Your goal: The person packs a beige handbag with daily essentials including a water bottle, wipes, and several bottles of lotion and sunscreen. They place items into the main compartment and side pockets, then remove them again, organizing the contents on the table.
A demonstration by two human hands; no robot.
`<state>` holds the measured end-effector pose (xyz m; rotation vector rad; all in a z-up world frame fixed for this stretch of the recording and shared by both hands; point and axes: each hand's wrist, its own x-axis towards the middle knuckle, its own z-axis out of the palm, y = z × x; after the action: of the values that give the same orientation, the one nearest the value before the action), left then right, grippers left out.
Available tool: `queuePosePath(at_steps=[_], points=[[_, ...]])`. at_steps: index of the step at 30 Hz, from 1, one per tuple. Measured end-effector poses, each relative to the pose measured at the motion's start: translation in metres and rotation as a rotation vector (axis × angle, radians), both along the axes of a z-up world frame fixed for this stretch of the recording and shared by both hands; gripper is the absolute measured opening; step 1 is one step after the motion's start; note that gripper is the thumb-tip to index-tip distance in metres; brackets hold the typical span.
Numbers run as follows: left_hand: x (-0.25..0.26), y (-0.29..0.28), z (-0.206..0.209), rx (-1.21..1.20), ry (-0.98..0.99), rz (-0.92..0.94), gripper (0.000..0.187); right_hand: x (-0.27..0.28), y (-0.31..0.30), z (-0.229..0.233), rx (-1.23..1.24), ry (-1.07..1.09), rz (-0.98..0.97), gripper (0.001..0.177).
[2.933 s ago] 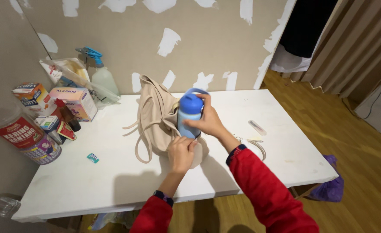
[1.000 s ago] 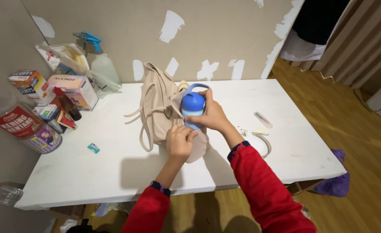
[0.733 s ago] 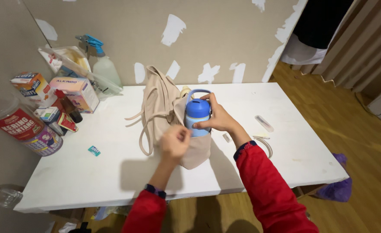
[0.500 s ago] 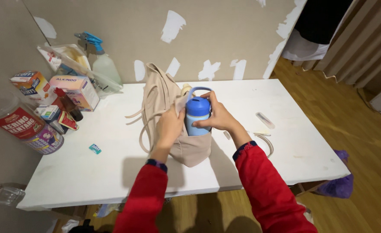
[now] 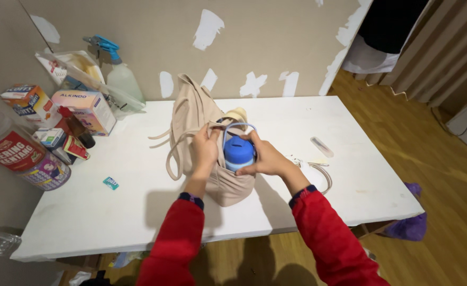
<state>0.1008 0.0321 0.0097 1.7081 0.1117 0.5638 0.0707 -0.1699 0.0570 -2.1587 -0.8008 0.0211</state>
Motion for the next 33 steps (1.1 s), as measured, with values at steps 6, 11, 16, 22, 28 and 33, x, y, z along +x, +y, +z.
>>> queuePosePath(at_steps=[6, 11, 16, 22, 28, 33], points=[[0.001, -0.011, -0.017, -0.061, -0.052, 0.06, 0.031, -0.008, -0.012, -0.013, -0.143, -0.076, -0.022, 0.1], [-0.004, -0.001, -0.022, 0.088, 0.041, 0.042, 0.043, 0.001, -0.031, -0.033, 0.048, 0.105, 0.035, 0.082], [-0.029, 0.006, -0.013, 0.233, 0.021, 0.014, 0.033, 0.047, -0.044, -0.057, 0.365, -0.069, 0.011, 0.036], [-0.058, -0.004, -0.007, 0.406, -0.1, 0.03, 0.026, 0.103, -0.012, -0.026, 0.697, 0.144, -0.269, 0.035], [-0.055, -0.003, -0.031, 0.28, -0.182, 0.034, 0.034, 0.101, 0.03, 0.022, -0.058, 0.42, -0.248, 0.051], [-0.024, 0.037, -0.047, 0.175, 0.197, 0.012, 0.06, 0.085, 0.037, 0.017, -0.086, 0.456, -0.251, 0.061]])
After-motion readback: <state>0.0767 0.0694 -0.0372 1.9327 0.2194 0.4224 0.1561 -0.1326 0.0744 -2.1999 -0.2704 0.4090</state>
